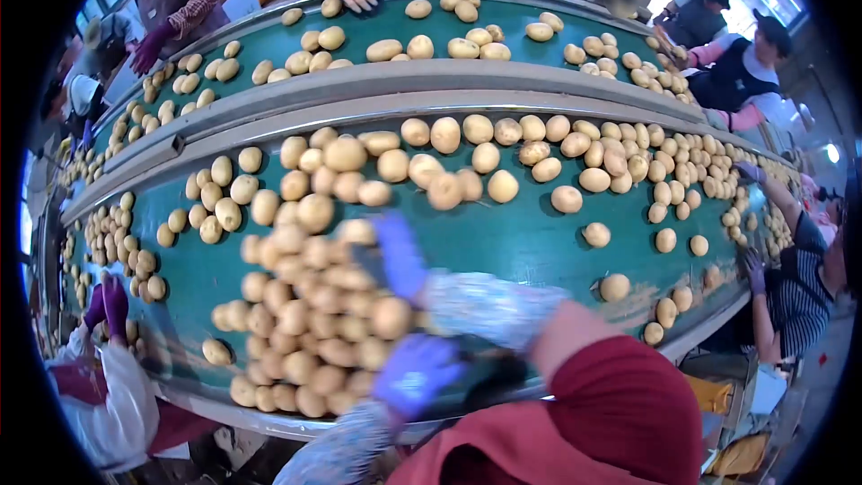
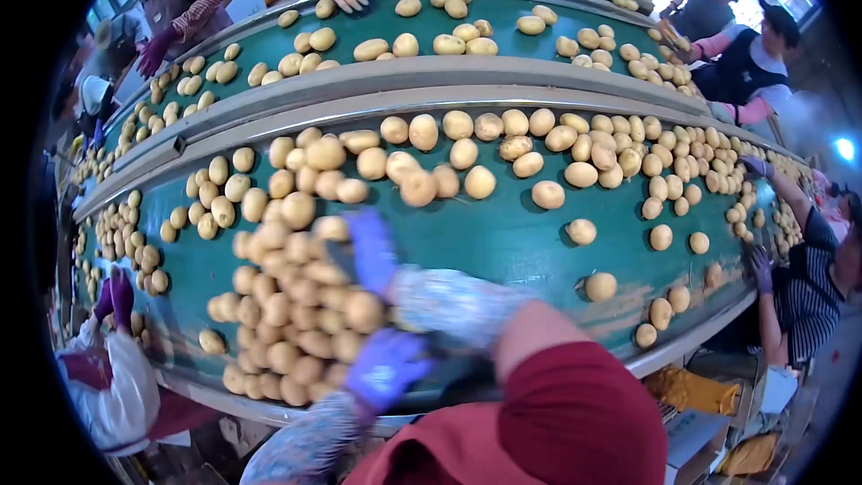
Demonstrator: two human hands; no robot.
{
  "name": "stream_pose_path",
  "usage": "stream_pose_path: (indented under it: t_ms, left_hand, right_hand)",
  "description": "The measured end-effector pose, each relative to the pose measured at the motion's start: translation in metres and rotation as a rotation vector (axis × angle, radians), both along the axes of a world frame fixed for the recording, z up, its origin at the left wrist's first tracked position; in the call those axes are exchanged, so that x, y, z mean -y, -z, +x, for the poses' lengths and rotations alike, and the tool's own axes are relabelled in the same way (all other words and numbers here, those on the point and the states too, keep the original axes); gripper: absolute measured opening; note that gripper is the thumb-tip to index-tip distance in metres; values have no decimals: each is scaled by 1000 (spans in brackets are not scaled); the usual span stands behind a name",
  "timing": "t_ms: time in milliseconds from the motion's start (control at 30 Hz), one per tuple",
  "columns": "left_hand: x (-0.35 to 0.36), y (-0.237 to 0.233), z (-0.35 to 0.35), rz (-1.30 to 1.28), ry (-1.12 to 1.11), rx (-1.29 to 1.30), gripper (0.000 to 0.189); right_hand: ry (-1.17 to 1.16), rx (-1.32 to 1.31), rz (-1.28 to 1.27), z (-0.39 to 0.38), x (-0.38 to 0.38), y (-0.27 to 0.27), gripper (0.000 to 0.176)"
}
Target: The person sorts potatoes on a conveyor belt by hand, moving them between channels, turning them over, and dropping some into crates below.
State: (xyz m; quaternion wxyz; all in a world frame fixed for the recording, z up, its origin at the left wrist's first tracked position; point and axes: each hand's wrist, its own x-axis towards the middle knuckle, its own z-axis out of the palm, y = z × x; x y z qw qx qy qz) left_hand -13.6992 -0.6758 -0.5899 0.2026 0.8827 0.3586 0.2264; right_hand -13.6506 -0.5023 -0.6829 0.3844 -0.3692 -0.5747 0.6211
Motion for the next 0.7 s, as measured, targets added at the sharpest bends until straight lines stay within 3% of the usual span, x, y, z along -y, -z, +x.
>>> stream_pose_path:
  t_ms: [33, 67, 100, 133, 167, 200, 267, 300, 333, 367, 433, 467, 500, 533, 600, 667, 700]
  left_hand:
    - [1, -7, -48, 23, -67, -164, 28]
    - [5, 11, -98, 64, -138, -171, 28]
    - [9, 10, -150, 96, -233, -313, 30]
    - [18, 66, -215, 207, -405, -417, 31]
    - [25, 69, -272, 213, -586, -472, 28]
    - [26, 62, -320, 223, -764, -518, 25]
    - [23, 45, -366, 233, -1092, -515, 30]
    - [33, 40, -380, 218, -1242, -470, 37]
    - [44, 38, -388, 189, -1391, -430, 44]
    - [55, 36, -386, 188, -1383, -501, 47]
    - [67, 28, -356, 190, -1289, -570, 52]
    - [70, 22, -335, 184, -1197, -569, 54]
    - [72, 21, -318, 166, -1136, -506, 57]
    - [74, 22, -299, 144, -1079, -443, 59]
    - [58, 14, -250, 90, -1081, -379, 57]
    - [29, -2, -193, 37, -1041, -237, 60]
    - [12, -10, -164, -56, -993, -164, 64]
  right_hand:
    - [138, 344, 518, -72, -2, 32, 32]
    - [334, 666, 712, -134, 11, 19, 33]
    - [198, 717, 554, -168, 20, -10, 38]
    - [72, 648, 416, -206, 25, -13, 49]
    - [-14, 781, 665, -228, 36, -21, 60]
    - [-145, 574, 642, -237, 47, -17, 67]
    - [-47, 392, 1036, -182, 61, -72, 65]
    - [-72, 443, 1180, -140, 48, -98, 62]
    - [-106, 492, 1311, -92, 29, -125, 60]
    - [-260, 656, 1219, -41, 5, -148, 51]
    - [195, 1027, 1100, 60, -28, -144, 43]
    - [141, 1438, 748, 111, -30, -187, 40]
    - [566, 1277, 858, 176, -50, -148, 36]
    - [720, 1421, 612, 221, -54, -151, 41]
    - [1003, 1412, 434, 306, -66, -107, 50]
    - [788, 1579, 603, 317, -73, -68, 68]
    - [795, 1568, 583, 333, -70, -67, 68]
